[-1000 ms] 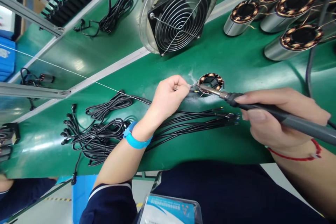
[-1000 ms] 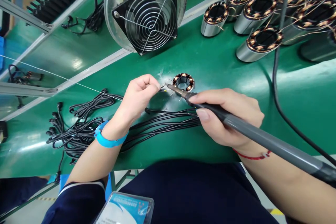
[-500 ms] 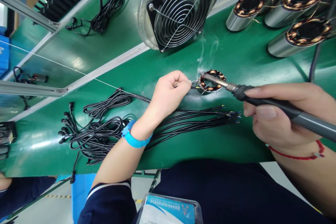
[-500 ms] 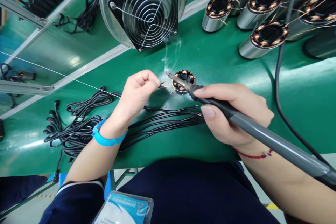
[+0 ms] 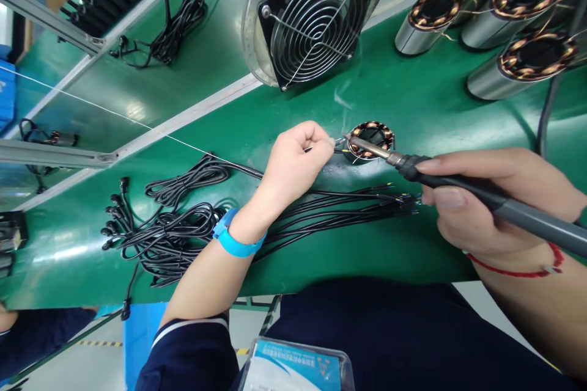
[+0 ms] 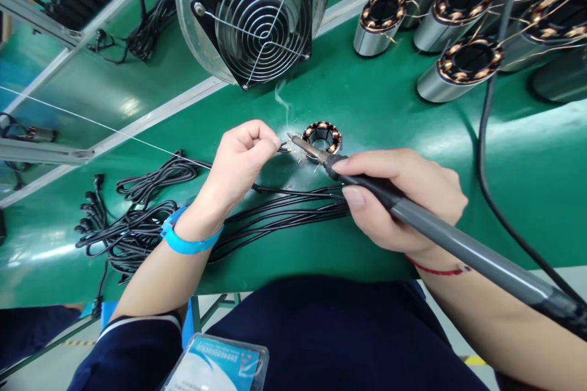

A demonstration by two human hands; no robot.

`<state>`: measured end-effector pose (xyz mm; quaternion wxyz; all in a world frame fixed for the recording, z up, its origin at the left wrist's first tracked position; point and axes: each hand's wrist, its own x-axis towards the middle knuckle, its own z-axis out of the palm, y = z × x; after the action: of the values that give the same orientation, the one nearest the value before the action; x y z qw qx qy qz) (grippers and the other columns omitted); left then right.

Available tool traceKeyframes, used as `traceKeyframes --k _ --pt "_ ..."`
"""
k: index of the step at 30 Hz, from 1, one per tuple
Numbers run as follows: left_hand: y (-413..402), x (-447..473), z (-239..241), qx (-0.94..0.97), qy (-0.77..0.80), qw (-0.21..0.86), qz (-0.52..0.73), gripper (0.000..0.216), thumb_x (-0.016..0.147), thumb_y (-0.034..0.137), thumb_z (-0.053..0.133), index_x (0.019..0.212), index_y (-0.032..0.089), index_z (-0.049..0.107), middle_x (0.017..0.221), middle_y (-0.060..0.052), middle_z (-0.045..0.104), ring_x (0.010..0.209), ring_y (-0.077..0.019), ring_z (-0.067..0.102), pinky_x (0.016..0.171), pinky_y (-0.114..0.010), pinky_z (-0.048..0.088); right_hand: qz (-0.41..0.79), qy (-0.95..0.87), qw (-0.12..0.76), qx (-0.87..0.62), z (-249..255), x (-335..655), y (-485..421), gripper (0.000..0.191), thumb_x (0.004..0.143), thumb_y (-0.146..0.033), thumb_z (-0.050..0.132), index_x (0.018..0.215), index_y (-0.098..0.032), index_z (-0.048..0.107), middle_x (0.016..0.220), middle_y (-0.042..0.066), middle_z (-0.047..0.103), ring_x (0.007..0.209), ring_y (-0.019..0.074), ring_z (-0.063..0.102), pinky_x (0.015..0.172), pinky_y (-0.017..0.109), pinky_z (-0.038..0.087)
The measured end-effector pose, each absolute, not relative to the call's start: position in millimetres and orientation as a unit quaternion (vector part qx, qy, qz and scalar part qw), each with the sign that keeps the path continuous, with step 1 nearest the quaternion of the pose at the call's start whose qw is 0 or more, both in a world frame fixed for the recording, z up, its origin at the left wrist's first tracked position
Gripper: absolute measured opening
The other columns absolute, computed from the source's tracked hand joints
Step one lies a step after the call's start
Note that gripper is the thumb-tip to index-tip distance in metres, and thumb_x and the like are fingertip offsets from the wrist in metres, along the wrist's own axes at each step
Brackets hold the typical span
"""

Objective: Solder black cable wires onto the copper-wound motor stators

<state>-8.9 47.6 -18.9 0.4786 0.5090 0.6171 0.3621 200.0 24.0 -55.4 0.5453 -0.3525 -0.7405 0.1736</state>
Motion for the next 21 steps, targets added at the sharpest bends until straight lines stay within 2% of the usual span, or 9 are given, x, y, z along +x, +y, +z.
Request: traceKeyframes --k 7,15,21 --pt "47.1 -8.4 -18.5 0.508 0.615 0.479 0.367 0.021 0.076 0.008 0.055 0.058 0.017 0.05 0.056 0.005 0.044 0.054 -0.0072 0.036 0.052 -0.023 0.028 0.185 -0.737 0.55 -0.348 -56.7 199.9 24.0 0.017 0.084 -0.024 0.068 0.099 -0.019 0.073 0.081 0.002 0.073 0.053 0.0078 0.058 0.046 0.021 0.046" --pt "47.0 -9.0 -18.4 0.512 0.614 0.477 0.364 0.02 0.075 0.007 0.055 0.059 0.017 0.051 0.056 0.005 0.045 0.054 -0.007 0.039 0.053 -0.022 0.031 0.153 -0.724 0.563 -0.368 -56.9 197.2 26.2 0.023 0.086 -0.029 0.067 0.107 -0.022 0.072 0.081 0.003 0.073 0.051 0.0107 0.058 0.043 0.025 0.044" --pt "47.8 -8.6 -19.1 0.508 0.619 0.473 0.368 0.02 0.075 0.007 0.055 0.059 0.017 0.051 0.056 0.005 0.047 0.054 -0.0069 0.04 0.053 -0.022 0.031 0.169 -0.761 0.514 -0.359 -47.8 192.2 29.8 0.034 0.083 -0.021 0.07 0.116 -0.025 0.067 0.096 0.003 0.074 0.075 0.0162 0.07 0.064 0.028 0.056"
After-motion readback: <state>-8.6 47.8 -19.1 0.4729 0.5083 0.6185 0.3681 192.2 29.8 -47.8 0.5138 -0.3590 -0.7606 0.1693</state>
